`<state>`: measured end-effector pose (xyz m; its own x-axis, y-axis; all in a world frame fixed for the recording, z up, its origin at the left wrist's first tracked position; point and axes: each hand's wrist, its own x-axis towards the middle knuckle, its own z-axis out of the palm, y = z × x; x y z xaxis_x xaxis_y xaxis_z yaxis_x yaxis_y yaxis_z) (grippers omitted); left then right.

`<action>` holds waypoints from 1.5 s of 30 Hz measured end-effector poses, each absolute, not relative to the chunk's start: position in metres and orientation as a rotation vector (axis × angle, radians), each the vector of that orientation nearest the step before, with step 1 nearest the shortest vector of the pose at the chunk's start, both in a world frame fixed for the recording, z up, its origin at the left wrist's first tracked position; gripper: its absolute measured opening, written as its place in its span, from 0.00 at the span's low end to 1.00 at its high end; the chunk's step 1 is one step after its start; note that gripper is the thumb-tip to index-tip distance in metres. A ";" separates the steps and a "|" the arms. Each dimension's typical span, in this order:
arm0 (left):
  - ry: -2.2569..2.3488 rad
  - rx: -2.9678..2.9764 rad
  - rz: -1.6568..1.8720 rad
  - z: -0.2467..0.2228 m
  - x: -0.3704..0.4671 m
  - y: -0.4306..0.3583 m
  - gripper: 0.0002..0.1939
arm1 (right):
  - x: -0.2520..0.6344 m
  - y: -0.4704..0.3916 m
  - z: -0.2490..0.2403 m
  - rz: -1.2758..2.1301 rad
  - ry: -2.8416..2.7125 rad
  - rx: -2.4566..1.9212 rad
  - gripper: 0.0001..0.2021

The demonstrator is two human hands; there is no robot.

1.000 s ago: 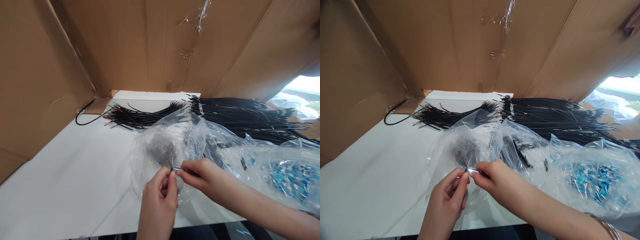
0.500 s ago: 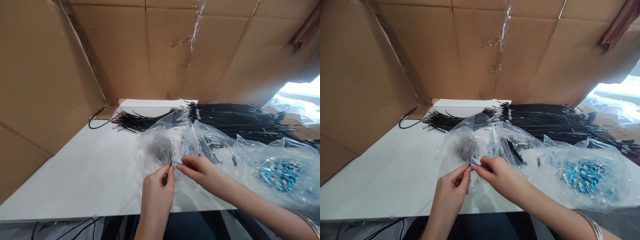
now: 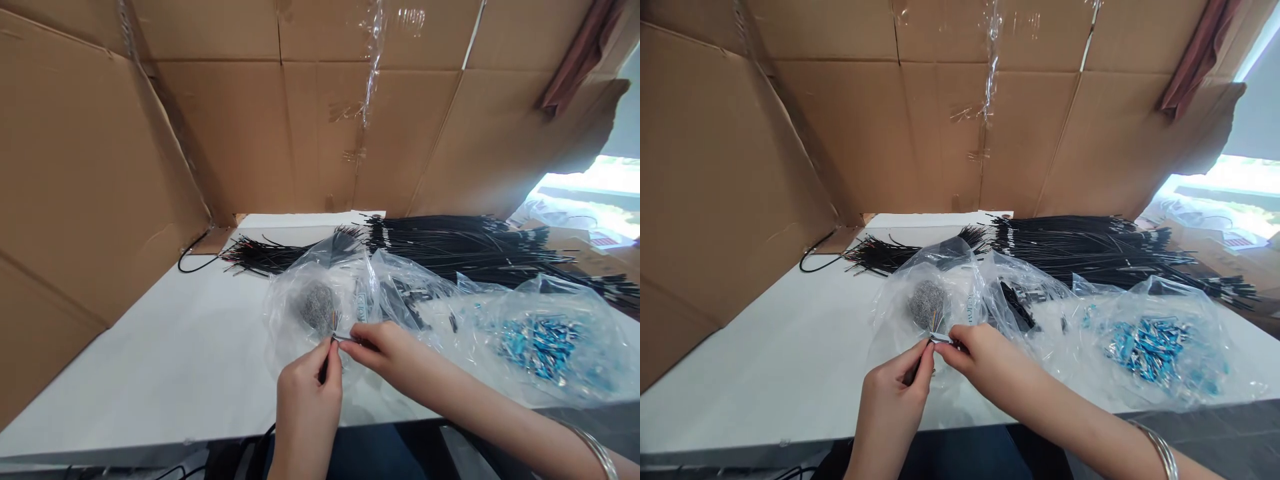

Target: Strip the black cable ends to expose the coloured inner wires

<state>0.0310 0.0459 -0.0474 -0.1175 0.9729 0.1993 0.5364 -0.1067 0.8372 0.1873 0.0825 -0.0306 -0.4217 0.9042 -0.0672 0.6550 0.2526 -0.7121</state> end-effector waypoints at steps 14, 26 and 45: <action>1.707 1.620 1.132 -0.053 0.031 0.055 0.14 | 0.187 0.103 -0.041 1.214 -2.146 -1.330 0.19; 1.650 1.454 1.084 -0.054 0.030 0.062 0.14 | 0.181 0.105 -0.043 1.284 -2.080 -1.398 0.18; 0.958 0.829 1.000 -0.030 0.013 0.044 0.13 | 0.194 0.066 -0.032 1.510 -1.574 -1.267 0.19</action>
<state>0.0133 0.0436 -0.0299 0.2320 0.9370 -0.2610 -0.3014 0.3244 0.8966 0.1937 0.0660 -0.0318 -0.3568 0.9159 -0.1837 0.2213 -0.1082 -0.9692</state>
